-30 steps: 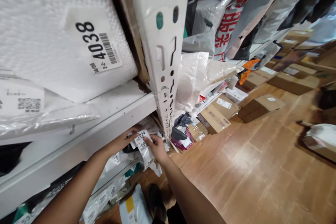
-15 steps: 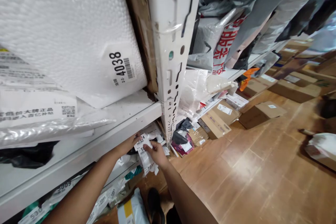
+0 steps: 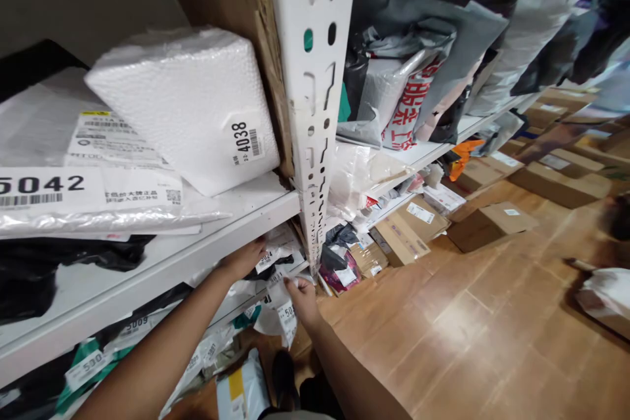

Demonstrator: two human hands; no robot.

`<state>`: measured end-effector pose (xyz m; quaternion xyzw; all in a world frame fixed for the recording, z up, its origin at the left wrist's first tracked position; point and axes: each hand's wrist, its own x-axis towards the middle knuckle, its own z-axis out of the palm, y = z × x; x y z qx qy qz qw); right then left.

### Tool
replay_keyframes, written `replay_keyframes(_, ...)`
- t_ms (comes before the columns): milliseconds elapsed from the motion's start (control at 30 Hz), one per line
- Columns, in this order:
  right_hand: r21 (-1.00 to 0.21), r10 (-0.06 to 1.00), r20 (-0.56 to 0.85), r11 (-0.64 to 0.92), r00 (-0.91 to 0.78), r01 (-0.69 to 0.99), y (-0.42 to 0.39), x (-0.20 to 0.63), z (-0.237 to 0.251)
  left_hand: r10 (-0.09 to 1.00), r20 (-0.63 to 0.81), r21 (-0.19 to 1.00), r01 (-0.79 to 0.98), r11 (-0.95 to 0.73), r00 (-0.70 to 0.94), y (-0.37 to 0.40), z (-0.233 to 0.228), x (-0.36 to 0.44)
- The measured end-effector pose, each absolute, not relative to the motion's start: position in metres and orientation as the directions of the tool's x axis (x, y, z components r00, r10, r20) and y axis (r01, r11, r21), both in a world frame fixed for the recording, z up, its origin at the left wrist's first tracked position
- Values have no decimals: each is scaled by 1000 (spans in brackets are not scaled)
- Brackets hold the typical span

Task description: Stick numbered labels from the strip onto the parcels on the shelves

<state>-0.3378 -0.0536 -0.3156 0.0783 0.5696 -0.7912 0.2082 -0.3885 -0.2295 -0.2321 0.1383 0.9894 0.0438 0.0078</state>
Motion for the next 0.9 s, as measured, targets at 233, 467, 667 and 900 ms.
replay_keyframes(233, -861, -265, -397, -224, -879, 457, 1, -299, -324, 120, 131, 160, 140, 977, -984, -211, -216, -369)
replay_keyframes(467, -854, -282, -404, -224, -870, 469, 30, -270, -313, -308, -212, 877, -320, 359, -927, -133, -235, -271)
replay_keyframes(667, -865, -313, -391, -196, -865, 462, 31, -274, -313, -296, -539, 843, -506, -185, -789, -108, -284, -250)
replay_keyframes(900, -907, -243, -341, -170, -908, 386, 40, -299, -319, -606, -164, 961, -265, 80, -779, -110, -284, -290)
